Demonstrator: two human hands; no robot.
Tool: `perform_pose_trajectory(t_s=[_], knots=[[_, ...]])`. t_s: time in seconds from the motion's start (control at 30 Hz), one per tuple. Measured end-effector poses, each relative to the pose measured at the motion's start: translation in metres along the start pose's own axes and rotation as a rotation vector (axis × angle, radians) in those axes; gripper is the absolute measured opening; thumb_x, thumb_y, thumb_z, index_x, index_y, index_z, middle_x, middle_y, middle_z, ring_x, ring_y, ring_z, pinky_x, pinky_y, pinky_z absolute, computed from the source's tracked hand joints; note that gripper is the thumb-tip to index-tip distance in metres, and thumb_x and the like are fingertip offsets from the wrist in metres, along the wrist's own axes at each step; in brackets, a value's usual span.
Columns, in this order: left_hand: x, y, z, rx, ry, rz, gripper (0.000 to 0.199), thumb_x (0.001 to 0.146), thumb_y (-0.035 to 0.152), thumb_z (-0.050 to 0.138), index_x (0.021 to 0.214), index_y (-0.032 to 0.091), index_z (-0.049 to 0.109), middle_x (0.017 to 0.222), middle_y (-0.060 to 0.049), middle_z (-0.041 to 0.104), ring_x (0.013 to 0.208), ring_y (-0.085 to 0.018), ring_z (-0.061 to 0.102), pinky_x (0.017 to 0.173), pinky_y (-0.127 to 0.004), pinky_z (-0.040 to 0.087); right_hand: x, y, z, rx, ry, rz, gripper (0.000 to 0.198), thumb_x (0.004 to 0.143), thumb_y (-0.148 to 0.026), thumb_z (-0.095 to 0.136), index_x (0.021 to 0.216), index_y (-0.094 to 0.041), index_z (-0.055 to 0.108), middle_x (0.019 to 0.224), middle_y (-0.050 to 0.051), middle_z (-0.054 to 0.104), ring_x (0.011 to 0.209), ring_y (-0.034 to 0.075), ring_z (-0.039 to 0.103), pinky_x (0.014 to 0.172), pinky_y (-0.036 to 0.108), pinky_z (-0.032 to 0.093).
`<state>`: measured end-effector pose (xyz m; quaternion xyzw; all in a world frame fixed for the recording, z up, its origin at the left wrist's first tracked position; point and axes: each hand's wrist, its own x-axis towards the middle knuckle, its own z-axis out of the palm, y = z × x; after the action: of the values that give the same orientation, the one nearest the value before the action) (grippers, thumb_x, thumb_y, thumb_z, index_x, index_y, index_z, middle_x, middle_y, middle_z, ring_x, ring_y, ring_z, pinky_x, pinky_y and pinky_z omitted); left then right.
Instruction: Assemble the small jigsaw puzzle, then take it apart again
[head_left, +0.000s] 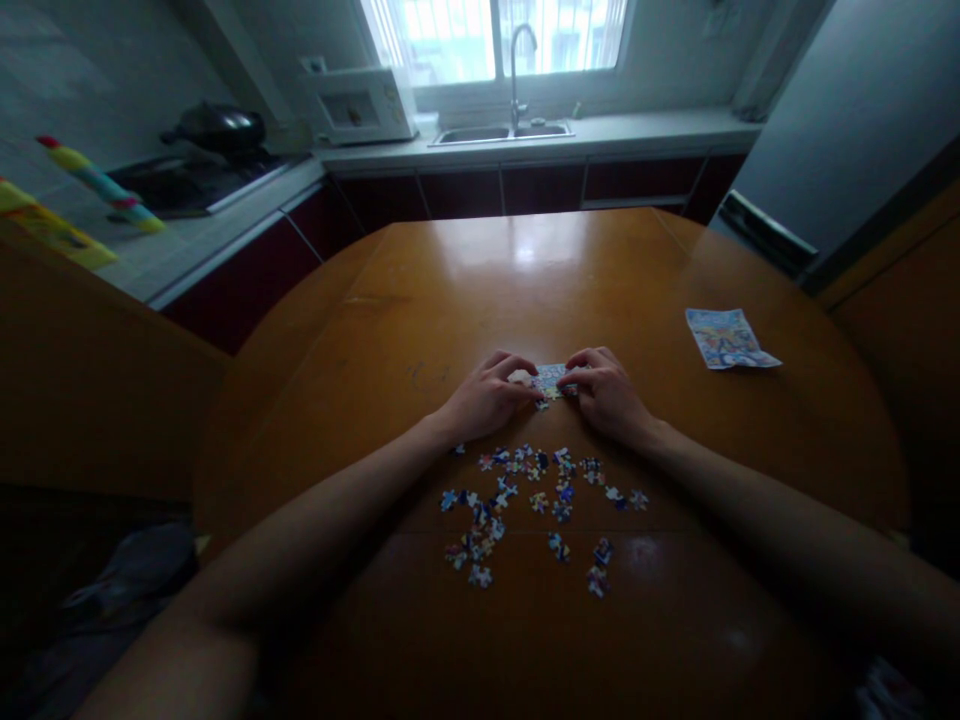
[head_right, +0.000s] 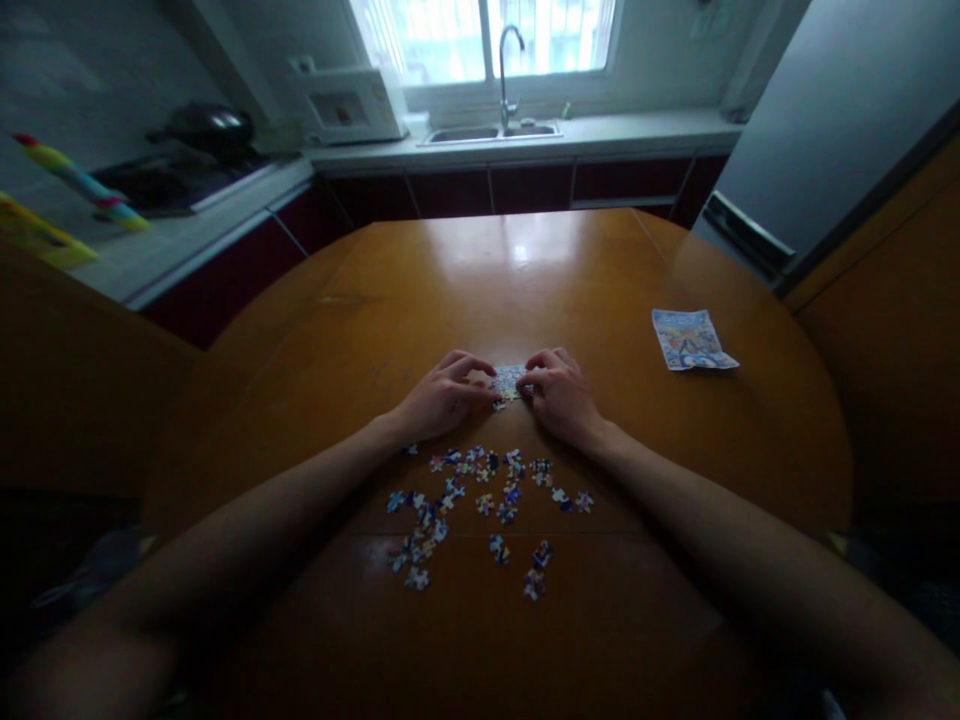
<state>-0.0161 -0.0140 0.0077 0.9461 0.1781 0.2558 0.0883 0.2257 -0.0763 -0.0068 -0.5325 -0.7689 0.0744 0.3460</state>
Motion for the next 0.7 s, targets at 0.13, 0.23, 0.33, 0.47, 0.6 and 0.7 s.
perform_pose_trajectory(t_s=[0.13, 0.23, 0.33, 0.47, 0.6, 0.7], knots=[[0.0002, 0.0004, 0.0003, -0.01, -0.031, 0.052, 0.035, 0.097, 0.014, 0.054, 0.11, 0.037, 0.077, 0.122, -0.004, 0.065, 0.109, -0.023, 0.052, 0.097, -0.045, 0.052, 0.0004, -0.0002, -0.0008, -0.006, -0.002, -0.002, 0.031, 0.083, -0.004, 0.059, 0.084, -0.027, 0.081, 0.101, 0.008, 0.068, 0.102, 0.027, 0.055, 0.091, 0.045, 0.049], [0.0004, -0.0009, 0.0018, 0.004, -0.009, 0.03, 0.034, 0.099, 0.016, 0.053, 0.108, 0.037, 0.078, 0.121, -0.004, 0.065, 0.108, -0.022, 0.053, 0.097, -0.044, 0.052, 0.0006, -0.0008, -0.0013, -0.006, -0.004, 0.004, 0.031, 0.083, -0.004, 0.06, 0.084, -0.026, 0.081, 0.101, 0.008, 0.069, 0.102, 0.027, 0.056, 0.091, 0.045, 0.049], [0.0004, -0.0031, 0.0034, 0.023, 0.003, 0.023, 0.034, 0.099, 0.016, 0.053, 0.109, 0.037, 0.078, 0.12, -0.005, 0.066, 0.108, -0.022, 0.052, 0.096, -0.044, 0.052, 0.0007, -0.0017, -0.0018, -0.001, -0.008, 0.006, 0.029, 0.084, -0.006, 0.061, 0.084, -0.026, 0.081, 0.1, 0.008, 0.069, 0.102, 0.027, 0.056, 0.091, 0.045, 0.049], [0.0006, -0.0035, 0.0039, 0.014, -0.015, 0.056, 0.033, 0.1, 0.017, 0.053, 0.111, 0.037, 0.077, 0.122, -0.005, 0.066, 0.108, -0.023, 0.052, 0.096, -0.044, 0.052, 0.0009, -0.0026, -0.0019, 0.01, -0.012, 0.016, 0.027, 0.084, -0.007, 0.062, 0.084, -0.026, 0.081, 0.099, 0.009, 0.069, 0.1, 0.027, 0.056, 0.09, 0.045, 0.049], [0.0011, -0.0012, 0.0023, -0.021, 0.003, 0.034, 0.031, 0.1, 0.018, 0.053, 0.108, 0.035, 0.078, 0.119, -0.006, 0.066, 0.107, -0.023, 0.052, 0.096, -0.044, 0.052, 0.0008, -0.0019, -0.0017, 0.018, -0.008, 0.025, 0.028, 0.084, -0.007, 0.061, 0.084, -0.027, 0.081, 0.098, 0.008, 0.068, 0.1, 0.027, 0.056, 0.09, 0.045, 0.049], [0.0015, 0.0003, 0.0004, -0.061, 0.001, 0.044, 0.031, 0.099, 0.017, 0.055, 0.109, 0.034, 0.078, 0.119, -0.006, 0.066, 0.108, -0.023, 0.053, 0.096, -0.044, 0.051, 0.0007, -0.0016, -0.0017, 0.019, -0.01, 0.027, 0.028, 0.084, -0.007, 0.061, 0.085, -0.027, 0.081, 0.098, 0.008, 0.068, 0.1, 0.026, 0.056, 0.09, 0.045, 0.049]])
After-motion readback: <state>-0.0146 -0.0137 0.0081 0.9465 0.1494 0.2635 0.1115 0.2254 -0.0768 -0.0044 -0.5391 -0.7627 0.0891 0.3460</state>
